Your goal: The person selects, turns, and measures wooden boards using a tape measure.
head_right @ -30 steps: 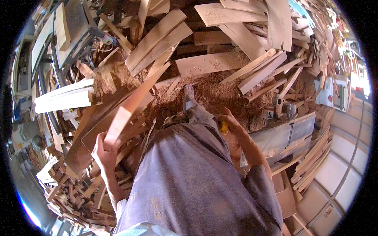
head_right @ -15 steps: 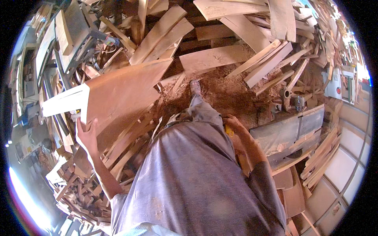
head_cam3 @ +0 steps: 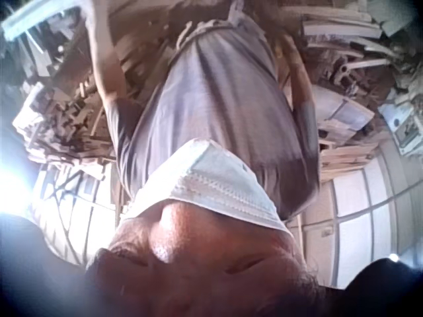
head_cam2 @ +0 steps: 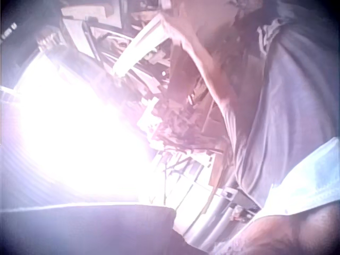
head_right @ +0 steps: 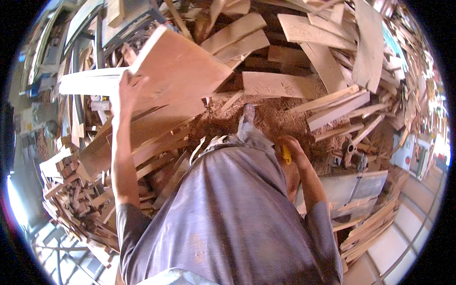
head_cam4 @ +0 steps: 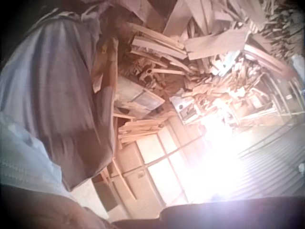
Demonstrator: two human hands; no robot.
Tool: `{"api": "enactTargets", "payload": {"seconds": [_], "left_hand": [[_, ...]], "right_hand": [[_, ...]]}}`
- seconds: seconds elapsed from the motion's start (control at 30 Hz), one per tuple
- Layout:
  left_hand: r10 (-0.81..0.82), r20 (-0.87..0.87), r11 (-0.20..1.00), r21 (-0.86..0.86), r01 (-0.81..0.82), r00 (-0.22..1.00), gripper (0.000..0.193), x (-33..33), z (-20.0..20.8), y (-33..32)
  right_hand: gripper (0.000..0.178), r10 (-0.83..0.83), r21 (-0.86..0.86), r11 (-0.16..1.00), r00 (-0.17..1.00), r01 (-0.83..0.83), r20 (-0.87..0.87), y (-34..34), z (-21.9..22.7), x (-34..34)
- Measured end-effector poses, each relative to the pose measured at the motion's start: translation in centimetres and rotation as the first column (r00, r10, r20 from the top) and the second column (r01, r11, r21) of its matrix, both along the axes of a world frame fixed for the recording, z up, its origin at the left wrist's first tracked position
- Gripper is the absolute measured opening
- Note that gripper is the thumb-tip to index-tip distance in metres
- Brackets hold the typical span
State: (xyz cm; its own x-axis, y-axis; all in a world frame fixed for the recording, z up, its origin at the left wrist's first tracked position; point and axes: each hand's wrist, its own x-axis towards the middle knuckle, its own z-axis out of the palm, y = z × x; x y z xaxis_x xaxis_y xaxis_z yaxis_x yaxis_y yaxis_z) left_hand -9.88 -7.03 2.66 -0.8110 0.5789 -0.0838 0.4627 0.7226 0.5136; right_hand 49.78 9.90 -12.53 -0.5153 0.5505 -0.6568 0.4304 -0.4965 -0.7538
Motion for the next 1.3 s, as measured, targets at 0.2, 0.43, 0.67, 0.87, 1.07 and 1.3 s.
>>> {"api": "enactTargets", "payload": {"seconds": [0.2,0.43,0.67,0.87,1.07,1.3], "left_hand": [[-0.154,-0.264,0.986,-0.105,0.130,0.952,0.054,5.1,3.4,7.6],[-0.290,-0.333,0.955,-0.165,0.247,0.897,0.054,10.1,3.7,13.6],[-0.546,-0.085,0.816,-0.281,0.505,0.834,0.034,15.5,4.4,13.0],[-0.751,-0.177,0.660,-0.229,0.716,0.636,0.039,25.1,4.1,11.8],[-0.632,0.130,0.775,0.099,0.624,0.764,0.055,34.7,-2.0,14.8],[-0.677,0.099,0.719,0.297,0.628,0.729,0.066,34.9,-3.8,13.9]], "right_hand": [[0.037,-0.141,-0.331,0.924,0.976,0.190,0.166,2.2,-3.6,0.3],[0.035,-0.213,-0.149,0.961,0.967,0.233,0.142,0.4,-5.9,1.9],[0.037,-0.310,-0.212,0.931,0.950,0.297,-0.030,2.4,7.8,-5.8],[0.066,-0.415,-0.130,0.908,0.899,0.398,-0.141,6.0,14.9,-11.4],[0.034,-0.483,-0.086,0.874,0.875,0.479,-0.031,6.6,17.7,-14.3],[0.018,-0.291,0.143,0.953,0.934,0.266,0.205,6.0,16.0,-12.8]]}}
